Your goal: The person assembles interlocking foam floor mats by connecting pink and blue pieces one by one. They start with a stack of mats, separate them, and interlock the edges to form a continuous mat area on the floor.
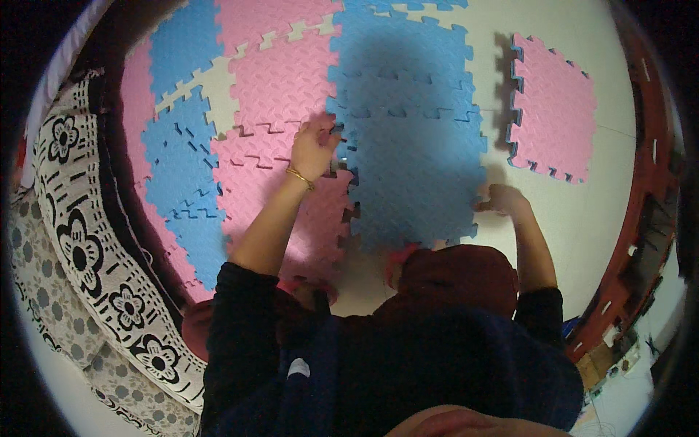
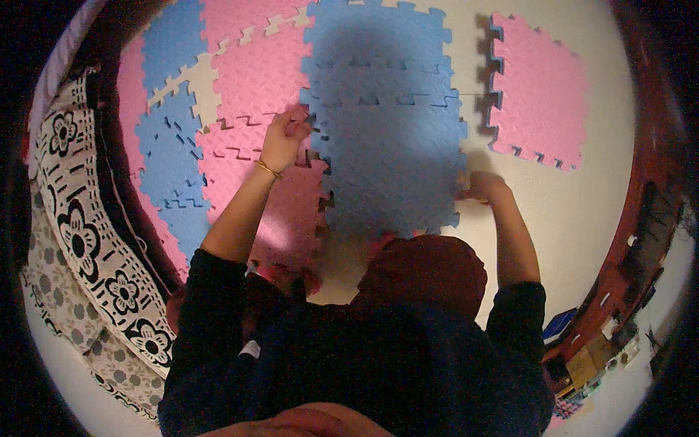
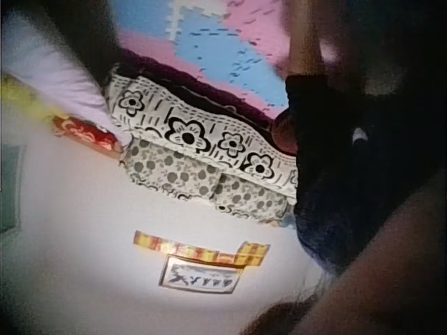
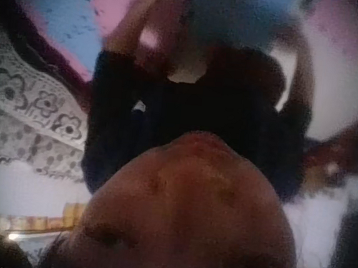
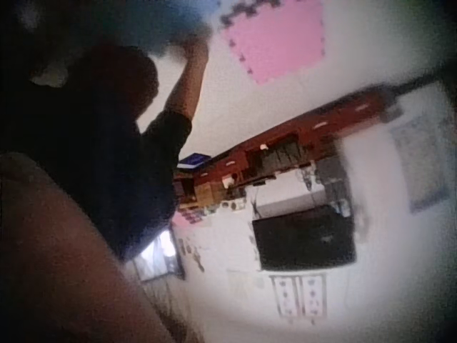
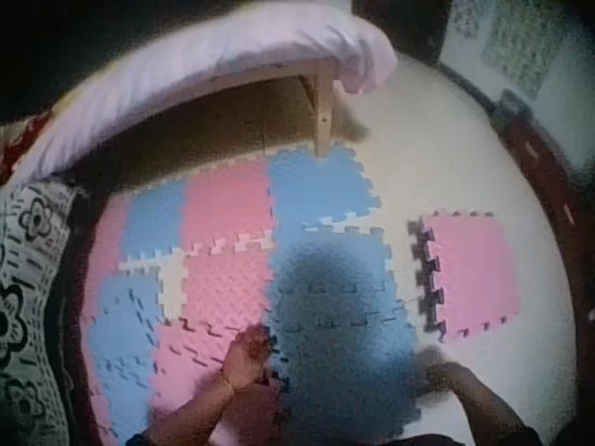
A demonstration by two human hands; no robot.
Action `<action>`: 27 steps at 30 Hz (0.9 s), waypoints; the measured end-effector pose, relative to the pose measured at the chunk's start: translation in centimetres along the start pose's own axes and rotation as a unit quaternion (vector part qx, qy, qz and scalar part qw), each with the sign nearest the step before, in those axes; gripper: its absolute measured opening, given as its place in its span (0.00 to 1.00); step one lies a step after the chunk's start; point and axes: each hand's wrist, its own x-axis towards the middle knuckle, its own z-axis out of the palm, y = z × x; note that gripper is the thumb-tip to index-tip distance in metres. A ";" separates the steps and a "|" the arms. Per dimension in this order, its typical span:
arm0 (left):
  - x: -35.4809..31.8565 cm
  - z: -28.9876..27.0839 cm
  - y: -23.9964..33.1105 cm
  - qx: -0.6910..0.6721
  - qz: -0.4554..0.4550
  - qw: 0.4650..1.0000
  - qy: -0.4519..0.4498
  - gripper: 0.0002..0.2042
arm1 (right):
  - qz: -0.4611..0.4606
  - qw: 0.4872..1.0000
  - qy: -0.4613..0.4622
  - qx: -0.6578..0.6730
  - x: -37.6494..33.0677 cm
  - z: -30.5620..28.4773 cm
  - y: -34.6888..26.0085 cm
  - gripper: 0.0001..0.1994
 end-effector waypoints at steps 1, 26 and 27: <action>0.8 -0.5 -2.2 0.006 0.008 1.000 0.007 0.12 | -0.006 0.997 0.061 0.042 -1.2 -2.0 -2.1 0.21; 11.0 6.4 5.8 0.203 -0.071 0.975 -0.052 0.34 | -0.057 0.790 0.549 0.267 11.9 -17.0 -2.3 0.42; 11.1 6.4 5.4 0.202 -0.055 0.977 -0.039 0.33 | -0.053 0.794 0.543 0.269 12.3 -17.0 -2.1 0.42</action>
